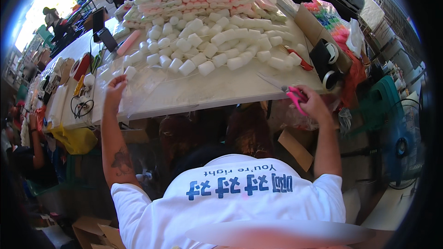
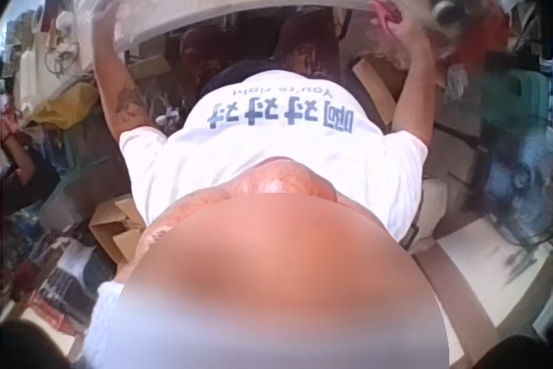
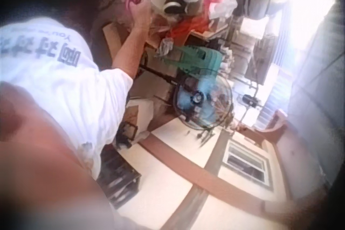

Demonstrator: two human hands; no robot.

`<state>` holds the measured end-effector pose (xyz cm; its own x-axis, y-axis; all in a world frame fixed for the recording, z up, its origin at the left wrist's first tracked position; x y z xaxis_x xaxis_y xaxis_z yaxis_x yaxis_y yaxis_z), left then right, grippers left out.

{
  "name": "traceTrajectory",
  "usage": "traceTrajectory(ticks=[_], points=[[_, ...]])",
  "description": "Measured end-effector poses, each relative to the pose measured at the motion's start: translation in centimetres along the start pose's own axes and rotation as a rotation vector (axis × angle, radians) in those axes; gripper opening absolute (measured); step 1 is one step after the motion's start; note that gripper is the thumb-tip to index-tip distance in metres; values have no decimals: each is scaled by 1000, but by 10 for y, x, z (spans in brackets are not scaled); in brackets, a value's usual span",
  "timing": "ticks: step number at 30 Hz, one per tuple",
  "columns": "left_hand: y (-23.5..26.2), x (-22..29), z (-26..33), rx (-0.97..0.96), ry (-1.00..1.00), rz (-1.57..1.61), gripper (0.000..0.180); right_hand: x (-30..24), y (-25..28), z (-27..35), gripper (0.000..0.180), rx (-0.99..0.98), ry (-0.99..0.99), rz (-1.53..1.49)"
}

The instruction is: The person threads white foam cylinders onto a string and ties knots to secure them, repeating the process to form a long garland. The person uses pink-handled scissors to cut the string between pieces and continues assembling the garland on a cluttered table.

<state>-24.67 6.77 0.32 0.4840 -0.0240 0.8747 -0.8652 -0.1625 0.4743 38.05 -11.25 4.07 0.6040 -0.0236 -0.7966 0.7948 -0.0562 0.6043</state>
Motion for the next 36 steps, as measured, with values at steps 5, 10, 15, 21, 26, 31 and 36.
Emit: traceTrajectory(ticks=[5,10,15,21,26,31,36], points=[[-31,7,-1,122,-163,-665,23,41,55,-42,56,-47,-136,-126],[-86,66,3,273,-430,-801,21,30,66,-67,52,-43,30,326],[-160,130,-4,-34,-759,-526,27,-21,34,-90,38,206,198,565],[-241,170,4,-200,-861,-524,25,-47,-54,-162,47,105,254,710],[-255,168,0,-66,-918,-795,27,-53,-70,-192,49,70,145,950],[-227,182,-26,-215,-655,-415,19,-81,-30,-198,39,51,206,420],[-171,206,-49,-463,-562,-16,24,-140,-7,-216,34,146,609,221]])
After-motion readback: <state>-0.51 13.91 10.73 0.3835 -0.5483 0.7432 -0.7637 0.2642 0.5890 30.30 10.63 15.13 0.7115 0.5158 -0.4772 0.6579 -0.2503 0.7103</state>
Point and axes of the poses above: each hand's wrist, its own z-axis away from the middle knuckle, its own y-axis out of the back of the hand, x = y × z, the point moved 3 cm from there along -z, towards the middle knuckle, and after that the axes turned 11 degrees about -z, right-handed, at the moved point
